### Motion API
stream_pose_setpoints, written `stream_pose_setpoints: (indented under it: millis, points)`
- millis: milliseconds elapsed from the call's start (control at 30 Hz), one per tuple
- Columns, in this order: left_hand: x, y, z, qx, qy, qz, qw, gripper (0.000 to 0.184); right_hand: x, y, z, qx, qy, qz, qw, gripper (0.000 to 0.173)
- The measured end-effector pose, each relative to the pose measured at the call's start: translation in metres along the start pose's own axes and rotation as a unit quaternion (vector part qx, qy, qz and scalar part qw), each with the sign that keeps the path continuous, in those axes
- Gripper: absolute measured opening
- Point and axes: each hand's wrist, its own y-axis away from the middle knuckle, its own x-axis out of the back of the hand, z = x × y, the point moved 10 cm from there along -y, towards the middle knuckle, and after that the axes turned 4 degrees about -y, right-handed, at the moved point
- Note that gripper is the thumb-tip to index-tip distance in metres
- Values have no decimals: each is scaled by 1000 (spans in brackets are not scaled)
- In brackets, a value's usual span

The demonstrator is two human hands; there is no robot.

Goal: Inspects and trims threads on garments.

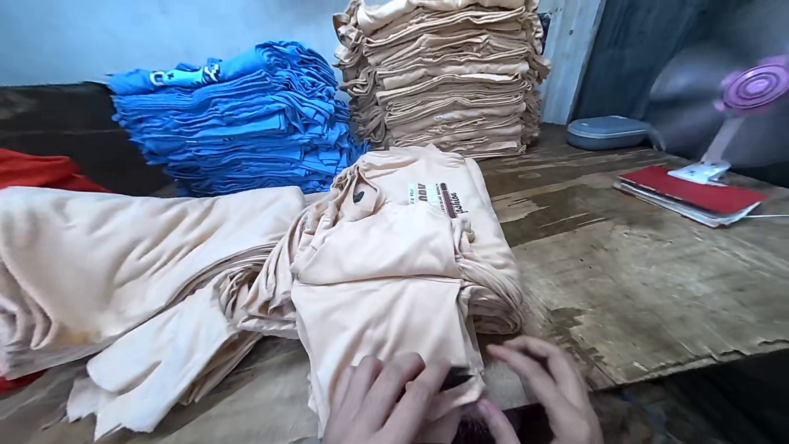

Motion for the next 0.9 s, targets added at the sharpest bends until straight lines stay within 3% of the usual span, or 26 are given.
stream_pose_setpoints:
  millis: [100,333,467,600,633,767,833,900]
  points:
    - [5,-9,9,-24,-30,-13,999,18,-2,1,3,0,-44,27,999,7]
    - [1,-25,36,-81,-109,-35,990,18,7,-1,4,-33,-126,91,987,5]
    - [-13,-25,38,-93,-128,-23,987,16,1,-1,-7,-12,-128,86,988,15]
    - [-10,-14,18,-17,-16,-64,998,26,10,5,6,-33,-97,77,992,9]
    - [-11,-10,12,-2,11,-83,996,30,9,8,10,-26,-96,68,993,19]
    - [-13,-6,-10,26,138,-70,988,15,-8,7,-10,11,-113,58,992,38]
    - [-11,-14,-16,42,202,-62,976,16,-18,-3,-19,27,-174,91,980,24]
    - [-13,-22,-26,86,261,-57,960,16,-28,-17,-11,17,-306,122,944,14]
